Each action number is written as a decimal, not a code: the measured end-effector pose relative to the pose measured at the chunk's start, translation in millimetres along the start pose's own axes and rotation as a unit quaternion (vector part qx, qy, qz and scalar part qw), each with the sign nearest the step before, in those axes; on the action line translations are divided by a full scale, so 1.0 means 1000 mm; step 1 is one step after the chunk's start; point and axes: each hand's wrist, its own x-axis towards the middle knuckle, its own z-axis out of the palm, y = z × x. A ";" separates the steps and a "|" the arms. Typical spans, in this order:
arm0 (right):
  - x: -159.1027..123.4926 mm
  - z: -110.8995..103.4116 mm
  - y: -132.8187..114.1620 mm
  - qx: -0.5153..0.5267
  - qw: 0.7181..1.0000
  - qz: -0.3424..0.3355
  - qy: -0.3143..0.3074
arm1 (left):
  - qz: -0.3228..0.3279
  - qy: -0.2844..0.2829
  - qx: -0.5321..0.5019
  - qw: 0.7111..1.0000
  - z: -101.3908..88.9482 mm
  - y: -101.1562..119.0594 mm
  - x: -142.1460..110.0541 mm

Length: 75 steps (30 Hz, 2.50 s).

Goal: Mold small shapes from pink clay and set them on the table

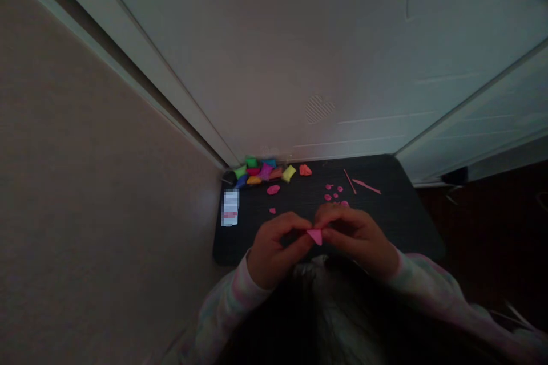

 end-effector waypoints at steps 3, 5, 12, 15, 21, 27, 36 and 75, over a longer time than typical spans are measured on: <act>0.000 -0.001 -0.002 -0.034 0.999 -0.008 -0.011 | -0.021 -0.002 -0.023 1.000 -0.002 -0.004 -0.001; 0.001 -0.002 -0.004 -0.056 0.998 -0.019 -0.016 | -0.037 -0.003 -0.057 0.998 -0.003 -0.007 0.000; 0.003 0.000 -0.004 -0.078 0.997 -0.018 -0.016 | -0.085 0.013 -0.145 0.986 -0.001 -0.012 0.002; 0.001 0.005 0.000 -0.055 0.998 0.008 0.000 | -0.083 0.017 -0.145 0.986 -0.001 -0.015 0.001; -0.002 0.015 0.009 -0.035 0.998 0.056 0.017 | -0.089 0.008 -0.150 0.985 -0.008 -0.019 -0.004; -0.002 0.015 0.009 -0.052 0.997 0.058 0.003 | -0.090 -0.011 -0.148 0.985 -0.011 -0.028 -0.004; -0.003 0.013 0.013 -0.059 0.994 0.089 0.018 | -0.125 0.008 -0.124 0.984 -0.005 -0.030 0.000; -0.007 0.001 0.007 -0.151 0.986 0.017 0.062 | -0.017 0.127 0.074 0.989 -0.004 -0.021 -0.004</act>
